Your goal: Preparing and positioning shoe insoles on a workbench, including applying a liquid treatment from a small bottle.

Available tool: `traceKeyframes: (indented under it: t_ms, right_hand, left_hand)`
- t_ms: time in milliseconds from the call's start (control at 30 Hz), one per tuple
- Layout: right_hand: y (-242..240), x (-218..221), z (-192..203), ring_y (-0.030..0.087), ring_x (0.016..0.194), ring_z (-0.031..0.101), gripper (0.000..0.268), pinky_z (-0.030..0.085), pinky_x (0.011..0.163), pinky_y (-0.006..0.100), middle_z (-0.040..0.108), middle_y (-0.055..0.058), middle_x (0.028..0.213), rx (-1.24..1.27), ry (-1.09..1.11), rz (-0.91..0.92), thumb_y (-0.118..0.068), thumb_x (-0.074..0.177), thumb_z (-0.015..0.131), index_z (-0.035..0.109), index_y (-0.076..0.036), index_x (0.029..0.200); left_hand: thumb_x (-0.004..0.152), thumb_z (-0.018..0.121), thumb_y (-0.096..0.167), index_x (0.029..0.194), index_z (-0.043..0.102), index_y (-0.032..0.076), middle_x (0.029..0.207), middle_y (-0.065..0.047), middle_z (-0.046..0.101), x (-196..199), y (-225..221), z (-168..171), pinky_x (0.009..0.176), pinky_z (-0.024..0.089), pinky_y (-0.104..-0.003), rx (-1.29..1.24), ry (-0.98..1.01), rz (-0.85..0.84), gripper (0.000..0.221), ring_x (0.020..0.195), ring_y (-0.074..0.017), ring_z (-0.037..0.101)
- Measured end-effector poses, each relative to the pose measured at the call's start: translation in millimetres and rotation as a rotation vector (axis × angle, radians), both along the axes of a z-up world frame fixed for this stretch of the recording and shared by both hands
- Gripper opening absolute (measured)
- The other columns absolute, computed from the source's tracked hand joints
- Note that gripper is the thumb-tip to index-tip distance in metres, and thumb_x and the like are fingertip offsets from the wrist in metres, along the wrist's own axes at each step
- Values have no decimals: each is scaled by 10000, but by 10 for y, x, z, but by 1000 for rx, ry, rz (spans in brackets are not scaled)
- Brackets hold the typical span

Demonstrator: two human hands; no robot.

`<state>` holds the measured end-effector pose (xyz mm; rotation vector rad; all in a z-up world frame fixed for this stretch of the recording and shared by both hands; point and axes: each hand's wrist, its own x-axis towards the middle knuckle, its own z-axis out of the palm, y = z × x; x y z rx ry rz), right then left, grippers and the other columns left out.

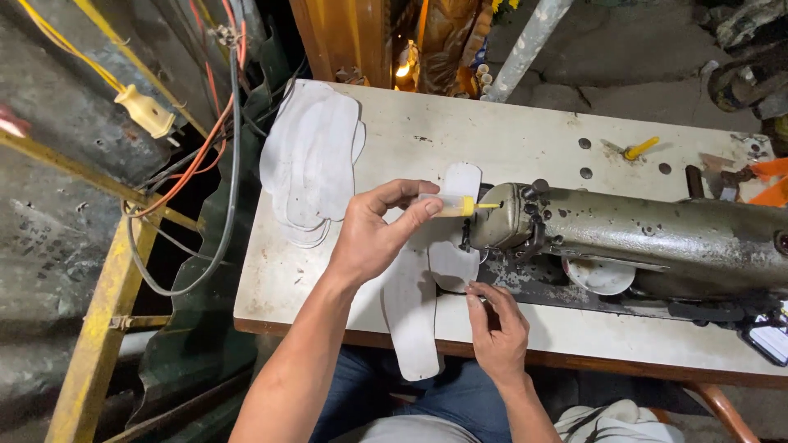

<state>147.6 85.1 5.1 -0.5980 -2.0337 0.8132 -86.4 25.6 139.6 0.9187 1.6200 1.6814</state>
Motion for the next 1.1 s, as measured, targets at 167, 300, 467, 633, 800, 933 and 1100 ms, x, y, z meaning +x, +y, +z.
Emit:
traceKeyframes:
  t_ms: [167, 300, 467, 633, 800, 933, 1100]
  right_hand:
    - [0, 16, -59, 254, 1010, 718, 196, 600, 825, 345, 745, 123, 1081, -24, -21, -19, -134, 1011, 623, 676, 2, 1142]
    - [4, 16, -82, 262, 1016, 710, 186, 588, 911, 372, 745, 126, 1093, 27, -17, -27, -107, 1002, 637, 681, 14, 1137]
    - [8, 20, -68, 233, 963, 707, 199, 589, 831, 328, 738, 117, 1057, 20, -22, -21, -119, 1007, 626, 682, 15, 1144]
    - [26, 41, -125, 248, 941, 708, 189, 586, 832, 343, 733, 134, 1037, 28, -14, -34, -104, 991, 644, 678, 29, 1121]
    - [23, 25, -68, 247, 945, 715, 190, 587, 832, 341, 742, 129, 1042, 40, -5, -27, -109, 994, 643, 678, 26, 1124]
    - [27, 33, -74, 237, 941, 725, 190, 596, 826, 329, 744, 126, 1044, 29, -7, -20, -107, 990, 650, 680, 19, 1129]
    - [13, 24, -23, 230, 953, 720, 194, 592, 828, 323, 736, 124, 1051, -5, -6, -24, -109, 993, 644, 684, 17, 1135]
  left_hand:
    - [929, 723, 300, 1070, 749, 57, 921, -3, 746, -22, 34, 64, 784, 523, -240, 111, 149, -45, 282, 822, -85, 618]
    - [934, 722, 291, 1005, 744, 44, 903, 11, 753, -66, 87, 194, 693, 514, -247, 147, 327, -58, 257, 702, -73, 567]
    - [928, 708, 391, 1050, 740, 78, 942, -3, 774, -71, 98, 382, 924, 389, -358, 121, 615, -53, 337, 741, -114, 654]
    - [973, 680, 363, 1065, 716, 84, 921, 23, 762, -78, 114, 431, 967, 370, -367, 175, 754, -65, 296, 723, -137, 623]
    - [968, 696, 352, 1057, 728, 80, 816, 41, 696, -67, 103, 419, 970, 367, -355, 160, 749, -55, 287, 713, -111, 612]
    - [967, 693, 354, 1091, 724, 75, 823, 20, 698, -63, 96, 411, 977, 372, -354, 118, 726, -54, 307, 762, -128, 624]
    - [952, 696, 371, 1095, 734, 83, 1018, 10, 764, -67, 61, 382, 984, 365, -355, 83, 650, -64, 324, 786, -108, 614]
